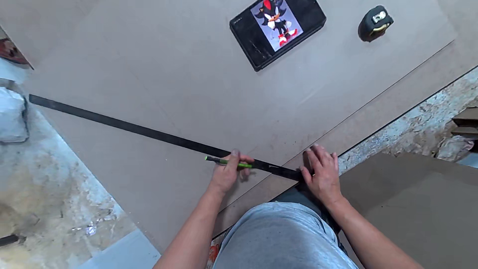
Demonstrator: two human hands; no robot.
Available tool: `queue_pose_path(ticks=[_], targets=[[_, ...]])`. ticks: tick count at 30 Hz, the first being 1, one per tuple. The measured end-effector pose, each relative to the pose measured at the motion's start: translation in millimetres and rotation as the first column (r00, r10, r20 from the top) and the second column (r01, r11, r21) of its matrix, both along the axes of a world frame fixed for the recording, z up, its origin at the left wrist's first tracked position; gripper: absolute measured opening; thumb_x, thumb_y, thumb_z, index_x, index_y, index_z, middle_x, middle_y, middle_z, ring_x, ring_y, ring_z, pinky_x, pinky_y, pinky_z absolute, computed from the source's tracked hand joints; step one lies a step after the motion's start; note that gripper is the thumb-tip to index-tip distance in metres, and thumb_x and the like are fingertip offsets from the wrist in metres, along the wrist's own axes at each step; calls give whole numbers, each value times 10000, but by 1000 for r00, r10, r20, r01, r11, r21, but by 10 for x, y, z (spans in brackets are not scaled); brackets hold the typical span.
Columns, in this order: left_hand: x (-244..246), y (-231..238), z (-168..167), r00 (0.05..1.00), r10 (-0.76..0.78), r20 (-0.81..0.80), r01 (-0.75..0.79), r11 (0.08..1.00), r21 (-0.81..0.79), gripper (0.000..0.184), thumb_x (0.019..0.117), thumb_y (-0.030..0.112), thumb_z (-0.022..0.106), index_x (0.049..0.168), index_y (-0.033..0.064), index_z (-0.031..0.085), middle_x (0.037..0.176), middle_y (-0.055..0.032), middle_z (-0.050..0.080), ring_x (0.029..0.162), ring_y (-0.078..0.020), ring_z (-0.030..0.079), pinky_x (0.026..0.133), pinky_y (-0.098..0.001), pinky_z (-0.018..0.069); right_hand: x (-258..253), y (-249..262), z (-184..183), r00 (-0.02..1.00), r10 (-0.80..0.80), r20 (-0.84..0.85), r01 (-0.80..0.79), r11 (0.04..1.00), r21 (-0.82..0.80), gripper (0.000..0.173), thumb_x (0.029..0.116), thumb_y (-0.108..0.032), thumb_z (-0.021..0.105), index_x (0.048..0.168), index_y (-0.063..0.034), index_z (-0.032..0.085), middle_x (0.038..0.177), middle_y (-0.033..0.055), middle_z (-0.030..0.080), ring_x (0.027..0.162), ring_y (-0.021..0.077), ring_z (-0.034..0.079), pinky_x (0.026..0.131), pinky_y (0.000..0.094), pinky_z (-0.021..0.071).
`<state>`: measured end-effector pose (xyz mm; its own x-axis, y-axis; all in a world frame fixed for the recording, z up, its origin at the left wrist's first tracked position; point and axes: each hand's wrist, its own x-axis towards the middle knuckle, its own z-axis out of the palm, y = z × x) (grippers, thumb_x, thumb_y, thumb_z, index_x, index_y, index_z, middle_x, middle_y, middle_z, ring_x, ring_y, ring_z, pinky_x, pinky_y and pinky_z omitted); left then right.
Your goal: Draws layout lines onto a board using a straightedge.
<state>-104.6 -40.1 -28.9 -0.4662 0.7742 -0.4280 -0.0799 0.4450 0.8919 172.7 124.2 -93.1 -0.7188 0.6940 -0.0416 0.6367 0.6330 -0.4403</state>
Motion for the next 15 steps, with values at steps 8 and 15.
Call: queue_pose_path(ticks=[8, 15], targets=[[-22, 574, -333, 1000, -26, -16, 24, 996, -91, 123, 942, 128, 731, 1053, 79, 746, 836, -58, 749, 717, -155, 710, 697, -326, 612, 75, 303, -24, 964, 8, 266, 2, 999, -35, 758, 1031, -682, 298, 1590, -186, 424, 1685, 65, 325, 1568, 261, 270, 1242, 693, 77], [12, 621, -428, 986, -142, -89, 129, 982, -136, 98, 900, 151, 741, 995, 130, 743, 826, -9, 731, 718, -111, 683, 682, -316, 580, 3, 364, 99, 946, 12, 325, 18, 996, -89, 755, 1029, -690, 284, 1567, -193, 464, 1675, 36, 350, 1560, 248, 294, 1246, 681, 85]])
